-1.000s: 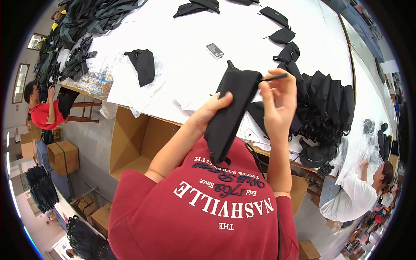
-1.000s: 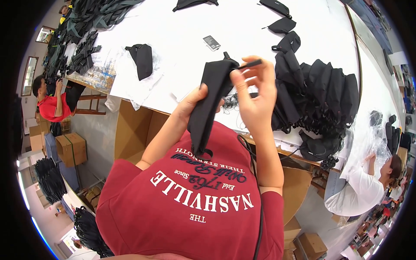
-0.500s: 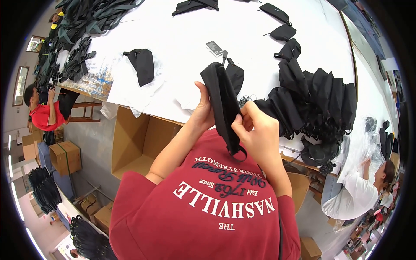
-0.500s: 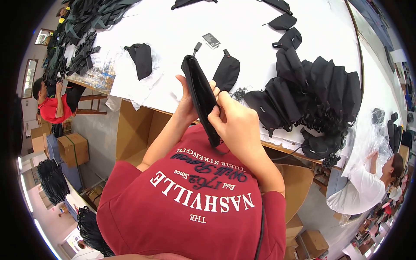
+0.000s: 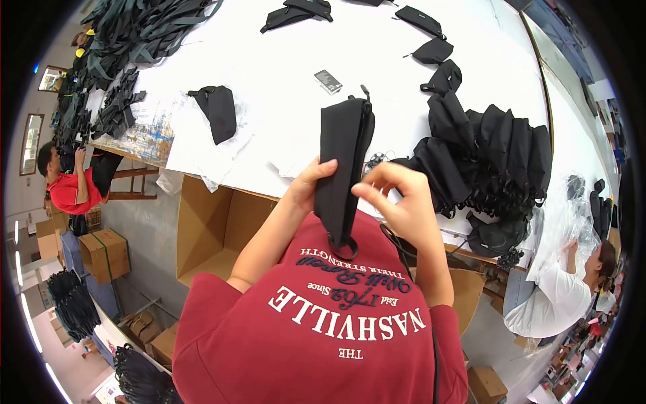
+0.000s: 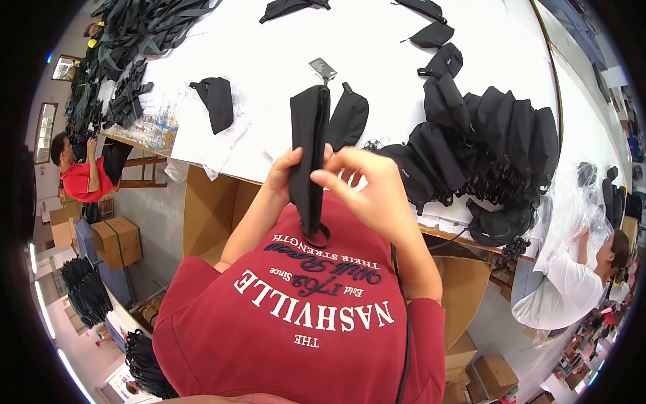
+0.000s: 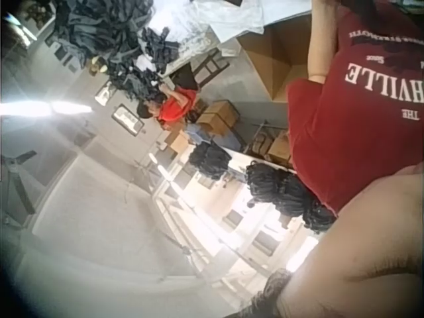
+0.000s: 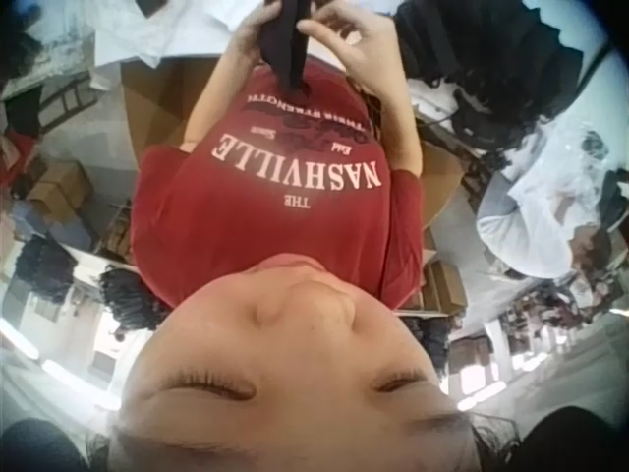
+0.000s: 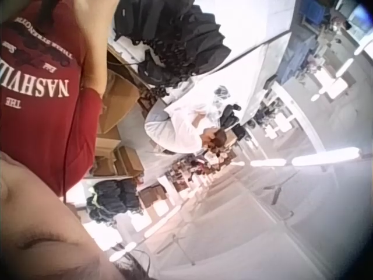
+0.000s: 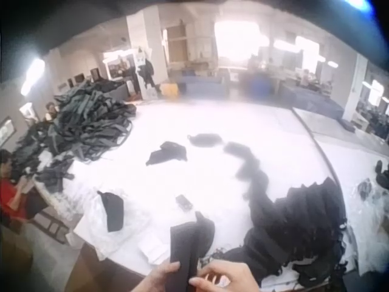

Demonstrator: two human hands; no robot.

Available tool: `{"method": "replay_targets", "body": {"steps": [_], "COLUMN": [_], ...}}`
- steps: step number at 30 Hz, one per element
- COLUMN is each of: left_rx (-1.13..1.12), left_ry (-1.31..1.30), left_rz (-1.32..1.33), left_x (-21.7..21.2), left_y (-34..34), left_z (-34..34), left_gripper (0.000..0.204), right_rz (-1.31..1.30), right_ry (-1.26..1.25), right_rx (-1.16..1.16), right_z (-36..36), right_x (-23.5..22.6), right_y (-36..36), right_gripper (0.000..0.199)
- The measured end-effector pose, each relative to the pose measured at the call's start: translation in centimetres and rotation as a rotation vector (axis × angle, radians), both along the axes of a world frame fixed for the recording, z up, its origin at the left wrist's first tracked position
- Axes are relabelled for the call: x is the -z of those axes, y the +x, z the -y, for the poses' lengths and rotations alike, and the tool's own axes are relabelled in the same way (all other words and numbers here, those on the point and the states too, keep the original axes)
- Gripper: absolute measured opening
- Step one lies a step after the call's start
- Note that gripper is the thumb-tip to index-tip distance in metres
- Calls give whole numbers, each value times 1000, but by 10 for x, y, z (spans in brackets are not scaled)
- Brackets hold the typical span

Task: The recorder is assembling or packaging small black textile components, possibly for bags or pouches, by inserting small white tags and silica gel packets.

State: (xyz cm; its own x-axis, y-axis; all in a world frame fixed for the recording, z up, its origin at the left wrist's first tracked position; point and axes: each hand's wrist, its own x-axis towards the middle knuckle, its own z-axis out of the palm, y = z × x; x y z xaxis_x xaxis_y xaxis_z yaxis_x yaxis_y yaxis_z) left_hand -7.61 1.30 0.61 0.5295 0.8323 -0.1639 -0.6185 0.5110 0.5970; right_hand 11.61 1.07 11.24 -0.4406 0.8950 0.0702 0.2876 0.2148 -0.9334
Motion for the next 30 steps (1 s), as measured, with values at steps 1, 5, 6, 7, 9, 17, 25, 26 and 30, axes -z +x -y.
{"method": "replay_targets", "body": {"steps": [1,5,6,7,9,17,25,26,30], "left_rx": [-64,-36,-32,7,44,-5,-143,-172,-167], "left_ry": [-109,-118,-116,-120,-122,-162,-304,-345,-251], "left_rz": [-64,-54,-54,-23,7,-27,118,125,129], "left_x": [-20,-38,-39,-39,-40,-39,-30,-33,-26], "left_y": [4,17,16,13,10,14,7,5,-10], "left_z": [2,3,2,0,-2,-3,-23,-28,-33], "left_gripper": [56,56,56,53,50,39,30,29,32], "right_rz": [-85,-282,-299,-301,-229,-123,-292,-300,-260], "right_ry": [-32,2,86,87,302,493,-76,-122,-211], "right_rx": [101,317,329,326,396,492,97,56,16], "right_z": [-6,-25,-27,-28,-29,-23,18,21,21], "right_x": [5,13,12,9,1,-3,6,5,7], "right_y": [-1,-7,-8,-8,-7,-3,-15,-17,-15], "right_gripper": [17,31,32,32,28,9,7,7,6]}}
